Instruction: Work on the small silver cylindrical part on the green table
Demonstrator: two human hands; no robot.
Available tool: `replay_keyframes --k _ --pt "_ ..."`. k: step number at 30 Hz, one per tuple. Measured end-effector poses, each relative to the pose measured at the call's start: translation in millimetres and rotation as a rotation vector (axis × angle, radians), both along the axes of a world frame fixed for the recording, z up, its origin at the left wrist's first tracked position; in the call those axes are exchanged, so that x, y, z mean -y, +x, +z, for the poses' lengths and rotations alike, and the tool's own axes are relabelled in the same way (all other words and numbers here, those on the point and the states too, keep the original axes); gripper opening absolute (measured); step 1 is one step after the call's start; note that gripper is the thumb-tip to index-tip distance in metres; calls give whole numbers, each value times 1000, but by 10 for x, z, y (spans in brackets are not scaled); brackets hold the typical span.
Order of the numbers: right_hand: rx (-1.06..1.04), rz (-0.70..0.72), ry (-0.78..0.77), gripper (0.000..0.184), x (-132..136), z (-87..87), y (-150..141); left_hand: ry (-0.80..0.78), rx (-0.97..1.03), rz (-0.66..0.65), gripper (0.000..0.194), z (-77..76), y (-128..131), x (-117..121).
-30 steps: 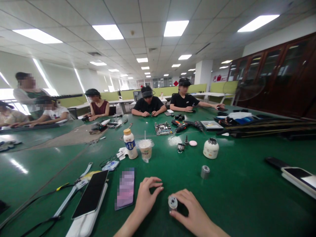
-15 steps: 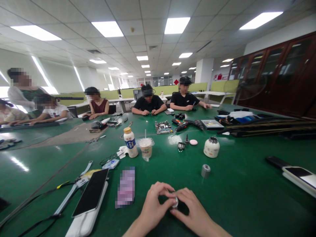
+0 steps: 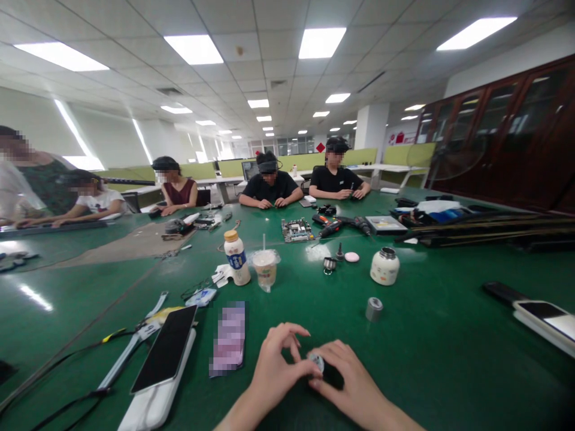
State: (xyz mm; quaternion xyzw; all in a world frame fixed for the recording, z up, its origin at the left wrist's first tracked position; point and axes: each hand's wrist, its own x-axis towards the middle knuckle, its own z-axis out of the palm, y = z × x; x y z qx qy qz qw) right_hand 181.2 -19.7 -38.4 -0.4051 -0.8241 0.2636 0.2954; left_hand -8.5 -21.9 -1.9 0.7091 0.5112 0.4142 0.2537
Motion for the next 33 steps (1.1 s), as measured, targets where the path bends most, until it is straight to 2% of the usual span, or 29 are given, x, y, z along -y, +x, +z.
replay_keyframes --k 2,4,8,11,14,18,22,25,29,33 --pt "7 -6 -5 27 -1 0 -1 27 20 -13 41 27 -17 4" --pt "12 -8 -6 25 -5 -4 -1 52 19 -89 37 39 -28 21" --pt "2 -21 -4 25 -6 -13 2 73 -39 -160 31 0 -21 54" --pt "0 -18 -8 27 -1 -11 5 72 -32 -137 26 -37 5 48" --pt "8 -16 -13 27 -1 -2 6 40 66 -104 25 -62 13 1" --pt "17 -14 -15 30 -2 18 7 42 177 21 21 -173 -112 -166" --pt "19 -19 -25 31 3 30 8 82 -36 106 14 -377 -325 -368" --pt "19 -26 -26 32 3 27 8 73 -81 101 18 -479 -406 -435" --pt "24 -27 -26 32 5 30 9 65 -78 86 22 -517 -413 -440" --pt "29 -28 -27 32 7 36 9 62 -66 82 21 -486 -366 -421"
